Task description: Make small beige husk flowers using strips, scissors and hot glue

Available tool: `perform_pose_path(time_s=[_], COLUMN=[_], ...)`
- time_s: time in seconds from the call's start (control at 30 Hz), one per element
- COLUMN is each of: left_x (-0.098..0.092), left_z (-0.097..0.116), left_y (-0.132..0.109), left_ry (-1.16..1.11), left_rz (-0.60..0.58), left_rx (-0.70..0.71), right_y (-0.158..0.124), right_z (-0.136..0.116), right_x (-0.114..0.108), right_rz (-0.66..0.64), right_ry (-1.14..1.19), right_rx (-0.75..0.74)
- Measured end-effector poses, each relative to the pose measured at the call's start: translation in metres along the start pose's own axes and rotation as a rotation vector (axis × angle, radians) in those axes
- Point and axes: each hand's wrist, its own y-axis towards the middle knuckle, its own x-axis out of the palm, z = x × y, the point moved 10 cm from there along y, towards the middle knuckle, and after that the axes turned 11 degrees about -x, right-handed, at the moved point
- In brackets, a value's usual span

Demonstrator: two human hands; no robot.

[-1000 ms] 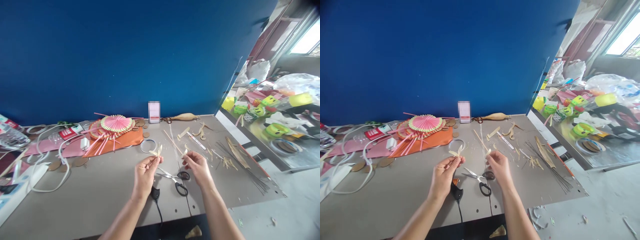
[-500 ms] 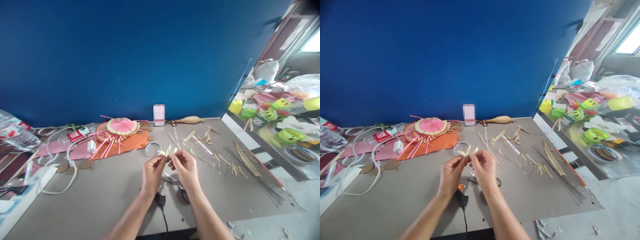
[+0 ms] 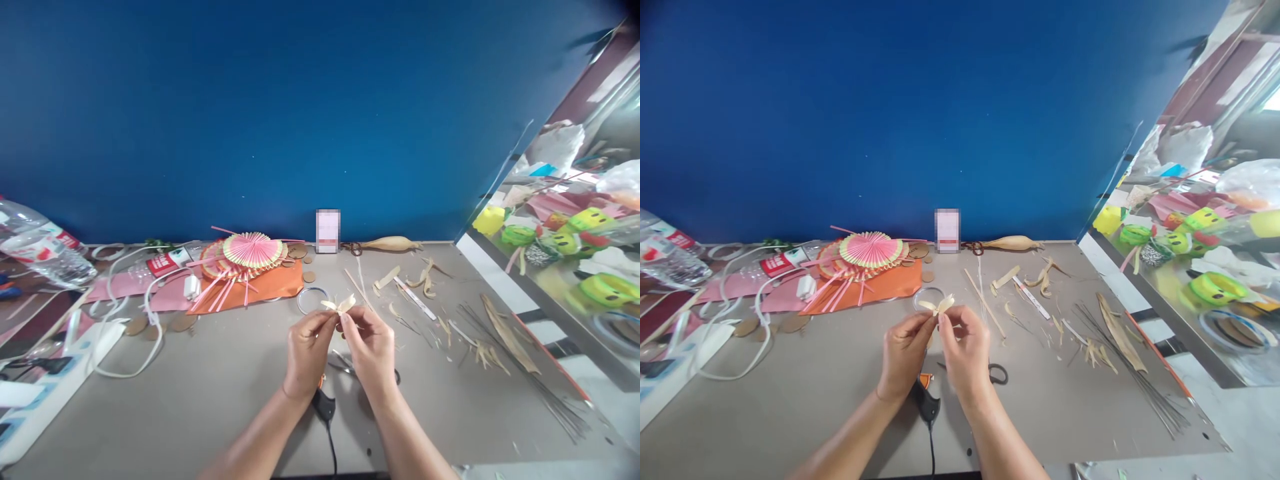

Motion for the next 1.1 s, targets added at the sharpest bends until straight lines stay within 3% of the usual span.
perform_pose_path(time_s=[0.3,0.83,1.1], left_x=[0.014,0.016,0.016], left_z=[-0.007,0.025,0.033], left_y=[-0.007,-0.032,-0.042], left_ry=[-0.025,0.101,0.091], left_rz=[0.019,0.071,0.087], left_rx=[-0.014,0.288,0.285], right_y=[-0.005,-0.017,-0.025], right_z=[-0.006,-0.03,-0.032], right_x=[-0.019,-0.036,-0.04], right_rz=[0.067,0.059,0.056], right_ry=[-0.158,-0.257,-0.221], right_rx=[-0.061,-0.201,-0.173])
